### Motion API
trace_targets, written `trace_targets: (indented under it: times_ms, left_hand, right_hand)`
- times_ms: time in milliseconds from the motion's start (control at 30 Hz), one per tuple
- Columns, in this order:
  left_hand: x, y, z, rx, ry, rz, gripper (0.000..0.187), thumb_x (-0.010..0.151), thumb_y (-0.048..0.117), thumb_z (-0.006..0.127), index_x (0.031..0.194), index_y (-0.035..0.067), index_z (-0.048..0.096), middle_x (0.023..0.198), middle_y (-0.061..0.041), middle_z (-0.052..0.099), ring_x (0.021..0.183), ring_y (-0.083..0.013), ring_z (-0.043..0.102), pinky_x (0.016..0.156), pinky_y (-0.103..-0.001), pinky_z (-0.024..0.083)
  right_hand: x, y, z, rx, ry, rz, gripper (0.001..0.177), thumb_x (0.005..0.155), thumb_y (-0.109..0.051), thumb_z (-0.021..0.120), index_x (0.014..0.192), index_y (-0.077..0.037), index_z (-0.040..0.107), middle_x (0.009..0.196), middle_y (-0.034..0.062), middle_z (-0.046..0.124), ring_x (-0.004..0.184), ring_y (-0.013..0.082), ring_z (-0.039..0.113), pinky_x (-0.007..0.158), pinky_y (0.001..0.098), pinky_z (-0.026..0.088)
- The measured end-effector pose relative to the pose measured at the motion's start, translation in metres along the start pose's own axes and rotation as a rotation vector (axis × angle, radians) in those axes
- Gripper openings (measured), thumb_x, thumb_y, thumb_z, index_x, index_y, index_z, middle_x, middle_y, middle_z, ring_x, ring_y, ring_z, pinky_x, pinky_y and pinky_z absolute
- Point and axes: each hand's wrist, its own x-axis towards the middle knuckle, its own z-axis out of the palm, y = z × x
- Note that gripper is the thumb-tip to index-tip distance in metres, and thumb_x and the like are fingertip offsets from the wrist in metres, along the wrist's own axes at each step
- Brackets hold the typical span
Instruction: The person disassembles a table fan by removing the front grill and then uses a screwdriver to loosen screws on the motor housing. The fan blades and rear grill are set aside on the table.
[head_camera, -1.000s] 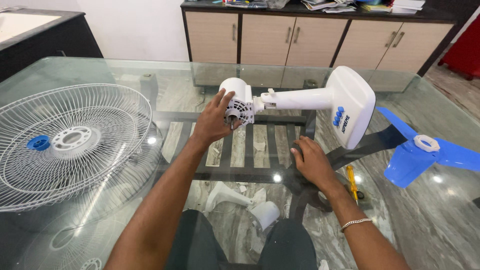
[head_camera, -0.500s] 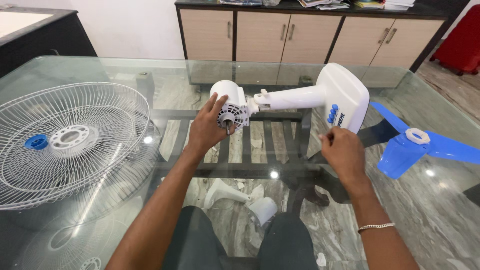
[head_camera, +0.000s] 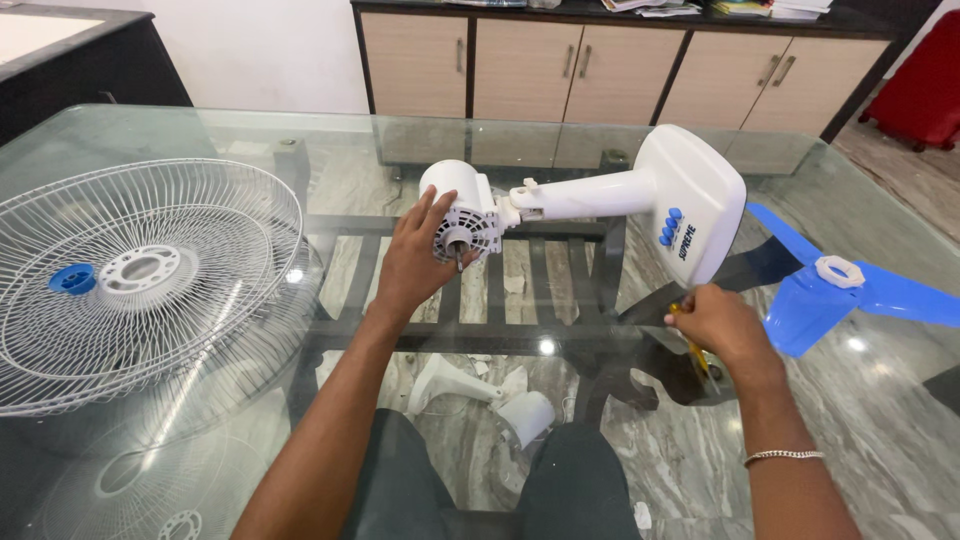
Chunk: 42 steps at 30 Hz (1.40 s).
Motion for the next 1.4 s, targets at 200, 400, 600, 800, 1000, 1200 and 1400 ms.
trace_targets:
  times_ms: [200,400,600,800,1000,1200,1400]
  left_hand:
    - [-0.001,0.0,0.0,0.013,0.016,0.016,0.094,0.07,0.043,0.093,0.151,0.022,0.048,0.159,-0.018,0.043,0.14,-0.0411,0.047,0.109,-0.05,0.049]
    - [-0.001,-0.001,0.0,0.009,-0.002,0.022,0.096,0.071,0.05,0.091,0.151,0.023,0.046,0.158,-0.018,0.042,0.141,-0.0422,0.046,0.109,-0.052,0.048]
    - [-0.001,-0.001,-0.004,0.032,-0.005,0.064,0.096,0.074,0.051,0.089,0.154,0.025,0.044,0.159,-0.019,0.04,0.141,-0.0438,0.045,0.11,-0.053,0.047]
    - [-0.004,0.001,-0.003,-0.002,0.013,0.043,0.092,0.076,0.044,0.089,0.154,0.024,0.043,0.16,-0.02,0.04,0.141,-0.0456,0.045,0.111,-0.053,0.047]
    - [-0.006,-0.004,0.004,-0.004,0.023,0.083,0.093,0.08,0.036,0.089,0.157,0.019,0.038,0.161,-0.022,0.037,0.141,-0.0483,0.042,0.115,-0.055,0.042]
    - [-0.008,-0.005,0.005,-0.011,0.003,0.107,0.105,0.073,0.034,0.092,0.157,0.017,0.031,0.161,-0.024,0.031,0.142,-0.0494,0.038,0.115,-0.057,0.039]
    - [-0.005,-0.005,0.008,0.027,-0.014,0.064,0.109,0.068,0.036,0.096,0.155,0.019,0.033,0.159,-0.022,0.033,0.141,-0.0481,0.038,0.112,-0.058,0.04]
  right_hand:
    - [-0.03,-0.069,0.007,0.303,0.367,-0.566,0.022,0.098,-0.016,0.065,0.112,0.001,0.067,0.102,0.0201,0.071,0.095,0.0367,0.07,0.084,0.0459,0.054]
    - [-0.053,-0.111,0.016,0.394,0.4,-0.718,0.028,0.099,-0.002,0.052,0.125,-0.002,0.063,0.106,0.0161,0.071,0.085,0.0271,0.071,0.074,0.0413,0.056]
    - [-0.017,-0.12,0.03,0.555,0.278,-0.51,0.027,0.096,-0.025,0.075,0.111,-0.003,0.072,0.081,0.0132,0.071,0.065,0.021,0.06,0.057,0.0336,0.046]
    - [0.041,-0.108,0.058,1.787,-0.188,-0.235,0.041,0.108,-0.034,0.053,0.108,0.003,0.07,0.091,0.0097,0.069,0.075,0.0164,0.06,0.062,0.0289,0.042]
    - [0.047,-0.087,0.076,1.97,-0.353,-0.046,0.057,0.106,-0.05,0.038,0.11,-0.001,0.066,0.09,0.0096,0.067,0.086,0.0237,0.063,0.083,0.039,0.053]
    - [0.058,-0.076,0.078,1.793,-0.296,-0.243,0.069,0.106,-0.068,0.037,0.097,-0.005,0.064,0.065,-0.0017,0.05,0.059,0.0119,0.048,0.054,0.0294,0.043]
    - [0.04,-0.075,0.062,1.5,-0.029,-0.201,0.034,0.103,-0.035,0.059,0.106,-0.001,0.067,0.075,0.0034,0.054,0.061,0.0136,0.05,0.052,0.029,0.044]
